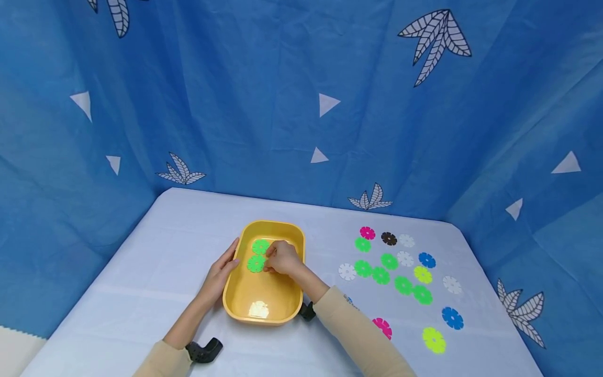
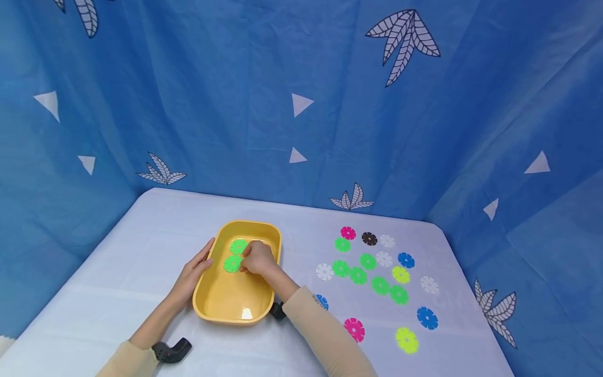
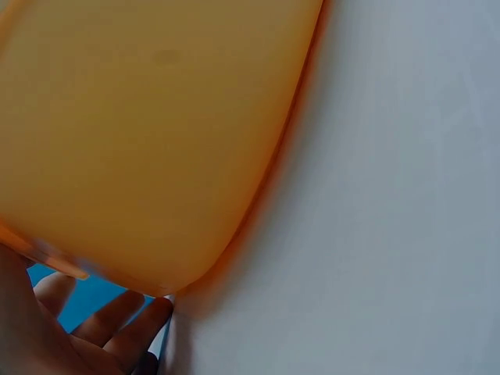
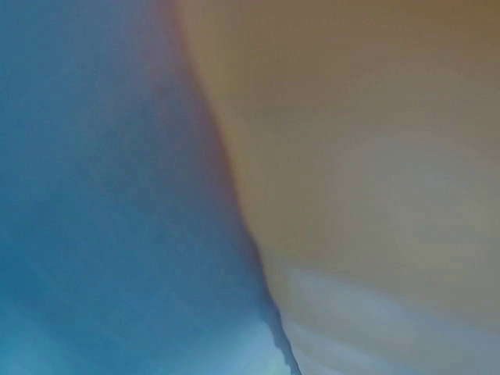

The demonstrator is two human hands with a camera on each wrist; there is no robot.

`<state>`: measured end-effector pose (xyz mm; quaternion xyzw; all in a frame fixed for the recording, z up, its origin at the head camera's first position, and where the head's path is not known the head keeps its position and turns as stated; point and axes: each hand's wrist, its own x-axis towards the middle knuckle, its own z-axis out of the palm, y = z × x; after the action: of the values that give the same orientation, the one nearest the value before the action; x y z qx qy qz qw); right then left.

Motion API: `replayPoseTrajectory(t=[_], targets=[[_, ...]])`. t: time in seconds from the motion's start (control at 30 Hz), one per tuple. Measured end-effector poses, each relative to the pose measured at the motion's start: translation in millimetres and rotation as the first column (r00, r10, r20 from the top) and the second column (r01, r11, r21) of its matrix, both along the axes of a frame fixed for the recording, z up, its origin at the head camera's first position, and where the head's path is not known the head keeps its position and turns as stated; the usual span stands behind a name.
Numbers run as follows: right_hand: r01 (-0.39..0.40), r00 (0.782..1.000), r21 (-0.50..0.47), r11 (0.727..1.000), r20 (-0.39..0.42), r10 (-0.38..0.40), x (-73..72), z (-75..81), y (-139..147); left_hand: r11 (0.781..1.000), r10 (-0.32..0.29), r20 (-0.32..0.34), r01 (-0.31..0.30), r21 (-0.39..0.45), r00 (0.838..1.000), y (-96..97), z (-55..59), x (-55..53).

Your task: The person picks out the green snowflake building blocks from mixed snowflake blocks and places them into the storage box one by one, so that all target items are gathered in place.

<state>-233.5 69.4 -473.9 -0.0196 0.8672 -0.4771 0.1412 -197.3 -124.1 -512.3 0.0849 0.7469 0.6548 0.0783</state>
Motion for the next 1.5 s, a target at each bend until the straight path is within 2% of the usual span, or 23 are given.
replayPoseTrajectory(t=[0.13, 0.27, 0.43, 0.53, 0.63, 0.83, 1.0, 1.17, 1.33, 1.5], targets=[[-0.002, 1.0, 0.007, 1.0, -0.012, 0.002, -0.4, 1.0, 0, 1.0, 0.0, -0.006, 0.0, -0.003, 1.0, -0.1, 0.2, -0.3], [-0.043, 0.998, 0.001, 0.999, -0.039, 0.043, -0.6, 6.4, 4, 1.0, -0.001, -0.01, 0.001, -0.006, 1.0, -0.5, 0.6, -0.4], [-0.109, 0.993, -0.089, 0.99, -0.045, 0.105, 4.7, 34.8, 19, 1.0, 0.006, -0.01, -0.006, -0.01, 1.0, -1.1, 1.4, -1.0], [-0.114, 0.993, -0.123, 0.986, -0.034, 0.11, 12.5, 53.6, 37, 1.0, 0.011, -0.027, -0.012, -0.013, 1.0, -1.2, 1.8, -1.7], [-0.077, 0.997, -0.111, 0.991, -0.024, 0.075, 24.6, 60.0, 63, 1.0, 0.008, -0.043, -0.009, -0.012, 0.999, -1.0, 1.9, -1.4], [0.078, 0.997, -0.088, 0.993, 0.012, -0.077, 58.8, 44.0, 131, 1.0, -0.002, -0.034, 0.002, -0.012, 0.999, -0.7, -0.8, 1.4], [0.182, 0.983, -0.077, 0.98, 0.039, -0.179, 84.9, 37.1, 194, 1.0, 0.001, -0.036, -0.001, -0.005, 0.999, -0.1, -1.6, 1.6], [0.288, 0.956, 0.012, 0.958, 0.047, -0.288, 104.1, 43.9, 257, 1.0, 0.001, -0.027, -0.001, 0.002, 1.0, 1.2, -0.9, 1.1], [0.326, 0.943, 0.104, 0.94, 0.033, -0.331, 119.7, 50.1, 310, 1.0, -0.002, -0.021, 0.002, 0.006, 1.0, 1.9, -0.3, 0.9], [0.339, 0.937, 0.148, 0.929, 0.03, -0.347, 126.1, 45.2, 345, 1.0, 0.004, -0.029, -0.004, 0.004, 1.0, 0.7, -0.1, 1.6]])
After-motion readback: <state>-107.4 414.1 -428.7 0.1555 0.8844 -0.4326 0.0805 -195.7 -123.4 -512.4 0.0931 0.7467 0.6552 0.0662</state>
